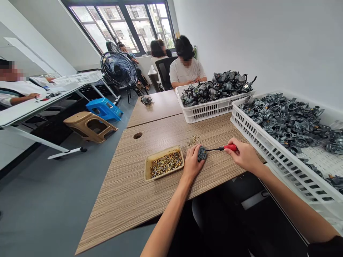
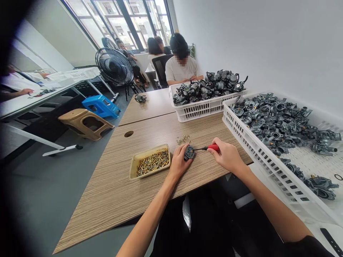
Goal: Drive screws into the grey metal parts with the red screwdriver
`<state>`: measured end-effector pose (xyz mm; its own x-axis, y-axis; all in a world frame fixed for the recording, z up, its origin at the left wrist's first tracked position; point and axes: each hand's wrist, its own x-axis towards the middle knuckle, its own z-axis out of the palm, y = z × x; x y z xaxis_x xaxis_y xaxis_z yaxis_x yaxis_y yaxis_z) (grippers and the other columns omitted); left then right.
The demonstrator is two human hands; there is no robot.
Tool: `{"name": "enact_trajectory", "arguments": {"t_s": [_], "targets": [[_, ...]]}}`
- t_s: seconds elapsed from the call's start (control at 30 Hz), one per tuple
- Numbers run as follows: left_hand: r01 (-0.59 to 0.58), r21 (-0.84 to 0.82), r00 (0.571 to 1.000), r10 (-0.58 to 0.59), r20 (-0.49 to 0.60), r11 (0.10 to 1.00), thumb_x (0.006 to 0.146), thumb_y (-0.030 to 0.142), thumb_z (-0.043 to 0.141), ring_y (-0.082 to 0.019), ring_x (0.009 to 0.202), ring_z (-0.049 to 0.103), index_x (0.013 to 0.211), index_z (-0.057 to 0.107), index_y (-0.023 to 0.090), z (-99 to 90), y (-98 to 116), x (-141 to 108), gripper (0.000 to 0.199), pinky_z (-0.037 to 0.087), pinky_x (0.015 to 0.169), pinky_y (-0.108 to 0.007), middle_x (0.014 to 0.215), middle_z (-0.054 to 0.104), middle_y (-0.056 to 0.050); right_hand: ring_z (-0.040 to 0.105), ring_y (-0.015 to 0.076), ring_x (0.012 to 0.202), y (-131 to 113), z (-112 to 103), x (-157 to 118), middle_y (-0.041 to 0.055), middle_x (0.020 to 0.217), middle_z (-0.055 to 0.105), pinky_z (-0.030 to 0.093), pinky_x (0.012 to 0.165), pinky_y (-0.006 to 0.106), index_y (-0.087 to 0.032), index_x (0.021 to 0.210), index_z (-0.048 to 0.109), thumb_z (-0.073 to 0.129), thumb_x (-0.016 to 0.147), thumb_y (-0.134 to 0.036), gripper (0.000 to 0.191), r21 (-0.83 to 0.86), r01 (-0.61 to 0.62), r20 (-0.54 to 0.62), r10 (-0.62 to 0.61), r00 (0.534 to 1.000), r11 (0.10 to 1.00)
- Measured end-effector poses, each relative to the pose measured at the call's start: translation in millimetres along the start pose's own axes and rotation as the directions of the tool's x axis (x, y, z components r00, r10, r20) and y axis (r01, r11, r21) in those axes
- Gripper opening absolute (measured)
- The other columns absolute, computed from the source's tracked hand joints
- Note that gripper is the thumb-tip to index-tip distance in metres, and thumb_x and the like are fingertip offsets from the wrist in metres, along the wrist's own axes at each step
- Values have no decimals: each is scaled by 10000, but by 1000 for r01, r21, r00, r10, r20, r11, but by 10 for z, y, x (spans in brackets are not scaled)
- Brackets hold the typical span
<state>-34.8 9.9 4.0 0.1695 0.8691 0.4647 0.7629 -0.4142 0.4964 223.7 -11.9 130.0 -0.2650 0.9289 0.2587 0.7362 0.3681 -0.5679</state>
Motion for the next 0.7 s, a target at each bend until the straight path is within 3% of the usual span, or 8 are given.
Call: {"name": "enact_trajectory", "arguments": {"t_s": [0.33,0.63,0.7], "targets": [[0,-5,1000,0,-14,1000,813,113,682,-303,1353,546,1489,475,253,7,-7,-4,720,471,1186,-478,1461,578,-101,547,189,588,30,6,4,-17,721,621,357,611,293,-269,915,508,545,1018,-441,204,32,33,26,-34,999,999],[18,-10,1000,-18,-24,1000,803,104,679,-307,1355,542,1481,489,251,13,-10,0,719,474,1181,-485,1450,583,-102,683,227,857,37,-11,13,65,996,726,479,748,322,-261,1030,575,532,1018,-335,87,97,116,25,-119,993,988],[17,-12,1000,-17,-25,1000,793,95,678,-306,1356,541,1481,489,252,13,-10,0,731,476,1179,-484,1452,582,-101,684,223,837,31,-12,10,59,986,732,467,725,313,-262,1027,579,538,1013,-338,87,80,109,24,-111,994,991]]}}
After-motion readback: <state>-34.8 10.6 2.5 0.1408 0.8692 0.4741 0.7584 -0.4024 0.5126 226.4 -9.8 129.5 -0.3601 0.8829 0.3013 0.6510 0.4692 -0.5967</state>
